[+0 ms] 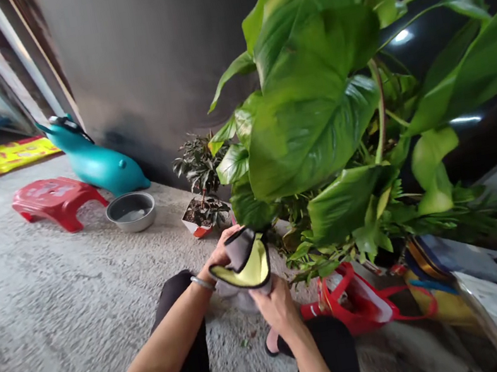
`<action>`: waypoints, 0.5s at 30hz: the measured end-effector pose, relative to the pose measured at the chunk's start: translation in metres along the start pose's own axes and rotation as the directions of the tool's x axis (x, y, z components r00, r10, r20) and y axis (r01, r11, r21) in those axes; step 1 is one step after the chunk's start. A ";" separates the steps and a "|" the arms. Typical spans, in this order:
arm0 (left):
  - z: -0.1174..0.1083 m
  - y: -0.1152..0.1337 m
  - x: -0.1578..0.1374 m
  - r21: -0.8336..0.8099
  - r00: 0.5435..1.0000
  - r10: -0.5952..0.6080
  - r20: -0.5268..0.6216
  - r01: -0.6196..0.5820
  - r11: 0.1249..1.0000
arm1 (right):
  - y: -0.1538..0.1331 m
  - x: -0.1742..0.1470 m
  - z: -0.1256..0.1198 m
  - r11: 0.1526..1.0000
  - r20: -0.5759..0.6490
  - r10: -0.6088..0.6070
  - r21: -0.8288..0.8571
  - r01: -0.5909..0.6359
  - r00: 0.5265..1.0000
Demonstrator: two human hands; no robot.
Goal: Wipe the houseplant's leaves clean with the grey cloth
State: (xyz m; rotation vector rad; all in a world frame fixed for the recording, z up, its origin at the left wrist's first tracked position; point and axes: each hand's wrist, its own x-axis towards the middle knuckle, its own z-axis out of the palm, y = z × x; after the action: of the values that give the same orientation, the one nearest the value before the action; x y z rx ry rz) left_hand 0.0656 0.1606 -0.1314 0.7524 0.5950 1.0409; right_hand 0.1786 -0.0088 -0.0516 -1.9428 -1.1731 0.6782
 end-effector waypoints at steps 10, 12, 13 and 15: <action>0.007 0.022 -0.061 0.119 0.972 0.012 -0.236 0.017 0.993 | 0.037 -0.062 -0.047 0.878 0.099 0.221 0.413 -0.242 0.970; 0.017 0.030 -0.093 0.207 0.973 0.126 -0.192 -0.085 0.975 | 0.034 -0.059 -0.053 0.833 -0.021 0.234 0.520 -0.189 0.972; 0.023 0.035 -0.111 0.271 0.973 0.185 -0.138 -0.142 0.952 | 0.030 -0.057 -0.055 0.829 -0.050 0.203 0.540 -0.144 0.978; 0.036 0.041 -0.144 0.411 0.969 0.244 0.047 -0.241 0.879 | 0.020 -0.055 -0.060 0.850 -0.011 0.074 0.524 -0.057 0.997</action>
State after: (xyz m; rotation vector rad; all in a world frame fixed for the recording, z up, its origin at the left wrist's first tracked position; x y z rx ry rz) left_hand 0.0140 0.0321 -0.0643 1.2239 0.7527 1.1616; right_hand 0.2096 -0.0840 -0.0302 -1.5224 -0.7932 0.8949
